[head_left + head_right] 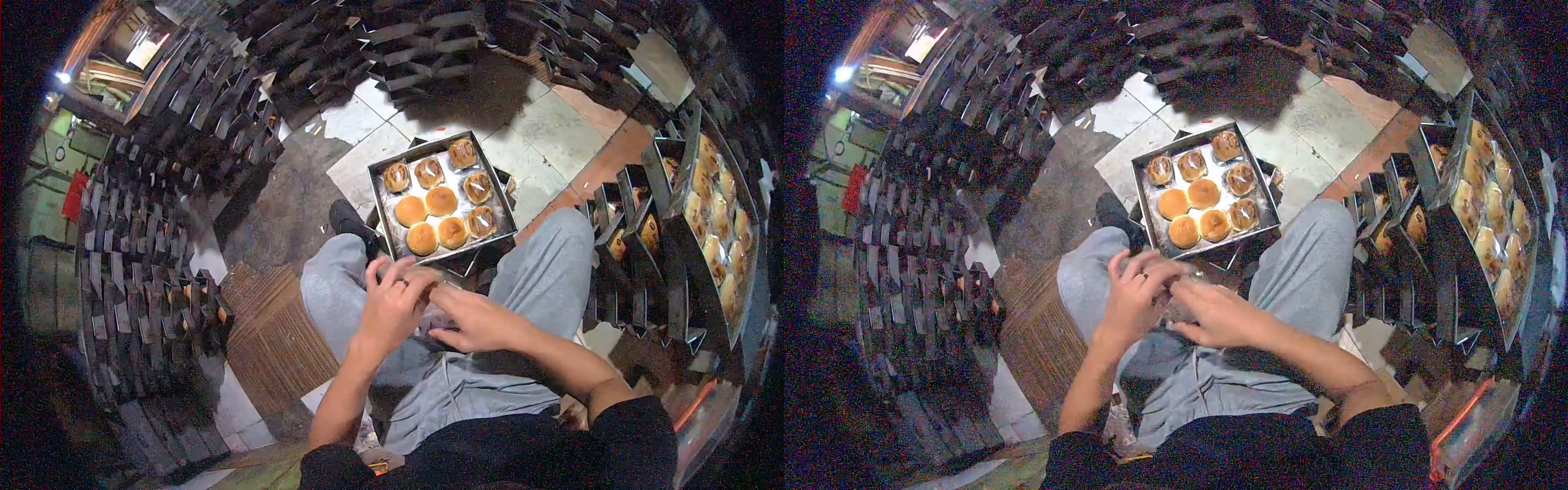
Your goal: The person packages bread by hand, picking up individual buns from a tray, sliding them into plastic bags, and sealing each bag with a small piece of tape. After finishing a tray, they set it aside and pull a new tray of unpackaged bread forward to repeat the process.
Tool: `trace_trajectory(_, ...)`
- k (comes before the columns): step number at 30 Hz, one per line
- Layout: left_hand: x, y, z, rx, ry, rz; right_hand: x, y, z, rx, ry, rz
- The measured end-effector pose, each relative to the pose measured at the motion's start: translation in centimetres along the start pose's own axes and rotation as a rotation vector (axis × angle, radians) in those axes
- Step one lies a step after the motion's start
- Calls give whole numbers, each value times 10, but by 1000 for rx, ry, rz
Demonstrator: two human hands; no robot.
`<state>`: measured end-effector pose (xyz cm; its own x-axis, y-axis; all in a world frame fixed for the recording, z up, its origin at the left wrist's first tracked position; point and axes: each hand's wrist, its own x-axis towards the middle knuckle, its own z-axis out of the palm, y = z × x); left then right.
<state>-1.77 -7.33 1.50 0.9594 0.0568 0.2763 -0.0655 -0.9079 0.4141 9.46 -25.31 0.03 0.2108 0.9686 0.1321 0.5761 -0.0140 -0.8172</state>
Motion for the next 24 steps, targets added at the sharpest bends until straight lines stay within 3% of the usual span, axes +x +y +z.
trace_trajectory(1, -2, 3, 0, 44, -22, -30, 3, 1, 6, -13, -49, 28)
trace_trajectory(3, 2, 23, -16, 17, -108, -47, 13, 10, 18, -197, 54, -43)
trace_trajectory(5, 1, 29, -20, -174, 34, -92, 24, 29, 30, 18, 30, -39)
trace_trajectory(6, 3, 25, -20, -94, 186, -198, 37, 11, 17, 156, 58, -27)
trace_trajectory(7, 6, 18, -11, -100, 190, -198, 47, 2, 18, 151, 55, -24)
trace_trajectory(9, 10, -8, 25, -786, 515, -756, 63, -14, 33, 266, 129, -90)
trace_trajectory(10, 4, -37, 32, -1319, 448, -786, 70, -11, 59, 256, 199, 0)
trace_trajectory(11, 8, -50, 23, -1331, 463, -793, 77, -17, 56, 251, 181, 4)
trace_trajectory(13, 20, -78, 2, -1475, 754, -1001, 93, -31, 43, 574, 68, 77)
trace_trajectory(14, 25, -101, -5, -1324, 937, -992, 96, -13, 51, 827, 6, 113)
trace_trajectory(15, 26, -125, -11, -1161, 1110, -978, 99, 2, 52, 1372, -87, 314)
trace_trajectory(16, 21, -146, -16, -1167, 1110, -991, 97, 33, 67, 1371, -89, 329)
trace_trajectory(19, 6, -193, -15, -1309, 1110, -959, 79, 154, 114, 371, -139, 406)
trace_trajectory(21, 4, -201, -16, -1553, 952, -1012, 74, 179, 101, 180, -245, 548)
trace_trajectory(23, 16, -186, -21, -1477, 1002, -1027, 84, 202, 90, -193, -397, 793)
trace_trajectory(24, 16, -182, -22, -1422, 986, -968, 93, 222, 89, -205, -187, 842)
